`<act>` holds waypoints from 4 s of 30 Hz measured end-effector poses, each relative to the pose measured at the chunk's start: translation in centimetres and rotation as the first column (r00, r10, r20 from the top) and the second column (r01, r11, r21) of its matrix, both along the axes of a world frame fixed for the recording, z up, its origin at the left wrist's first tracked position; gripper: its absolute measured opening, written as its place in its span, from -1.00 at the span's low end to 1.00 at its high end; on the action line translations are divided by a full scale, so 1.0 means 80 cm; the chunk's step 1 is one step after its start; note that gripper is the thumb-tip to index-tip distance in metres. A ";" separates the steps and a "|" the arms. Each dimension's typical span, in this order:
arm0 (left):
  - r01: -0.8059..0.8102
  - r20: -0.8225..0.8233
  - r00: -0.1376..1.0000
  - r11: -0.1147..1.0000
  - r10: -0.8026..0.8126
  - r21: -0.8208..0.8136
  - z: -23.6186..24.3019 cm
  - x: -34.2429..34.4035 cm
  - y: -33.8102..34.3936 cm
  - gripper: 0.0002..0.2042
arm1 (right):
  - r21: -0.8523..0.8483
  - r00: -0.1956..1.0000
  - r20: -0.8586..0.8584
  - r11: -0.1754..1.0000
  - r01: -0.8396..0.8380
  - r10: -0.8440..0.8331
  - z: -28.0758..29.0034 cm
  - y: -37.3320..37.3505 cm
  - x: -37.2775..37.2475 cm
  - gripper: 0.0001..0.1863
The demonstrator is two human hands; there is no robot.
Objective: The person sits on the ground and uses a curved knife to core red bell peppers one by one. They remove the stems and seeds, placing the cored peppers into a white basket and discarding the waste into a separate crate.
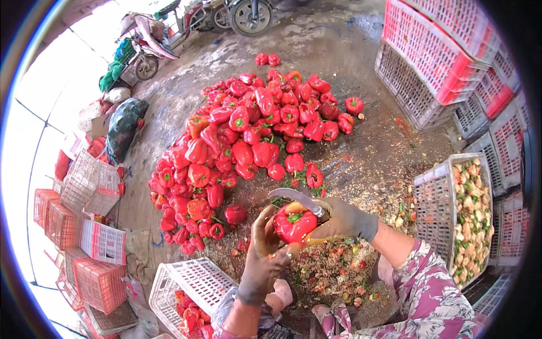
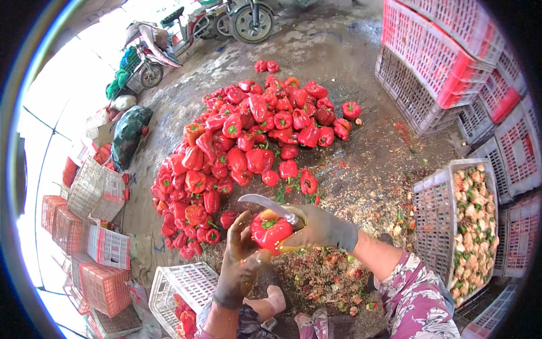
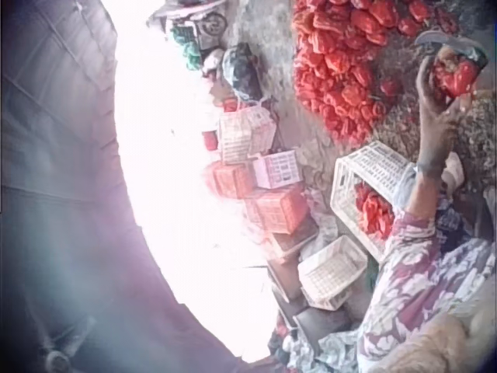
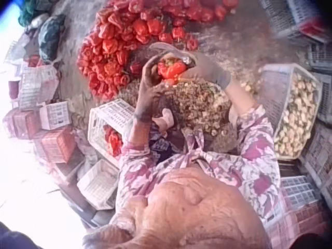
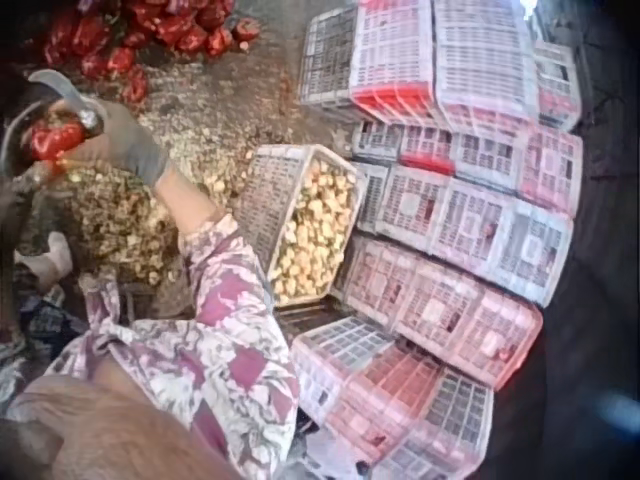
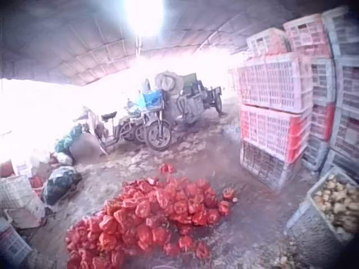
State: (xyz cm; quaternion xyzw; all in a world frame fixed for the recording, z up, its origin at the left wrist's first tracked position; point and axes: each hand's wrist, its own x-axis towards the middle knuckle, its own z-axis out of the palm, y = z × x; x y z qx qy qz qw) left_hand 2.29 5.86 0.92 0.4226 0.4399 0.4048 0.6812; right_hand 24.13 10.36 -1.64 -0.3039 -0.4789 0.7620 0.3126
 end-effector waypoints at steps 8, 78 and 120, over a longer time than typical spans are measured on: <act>0.039 0.013 0.999 0.940 -0.046 0.339 0.020 -0.019 -0.088 -0.29 | 0.318 0.983 0.134 0.945 0.074 -0.122 0.067 -0.119 -0.020 -0.06; 0.159 -0.060 0.987 0.956 -0.149 0.248 0.035 0.059 -0.106 -0.48 | 0.569 0.687 0.221 0.664 0.485 -0.692 0.056 -0.205 -0.006 -0.62; -0.318 0.862 0.477 0.948 0.174 -0.015 -0.056 -0.030 -0.040 -0.70 | 0.140 0.933 -0.118 0.925 0.353 -0.339 0.215 -0.223 -0.201 -0.42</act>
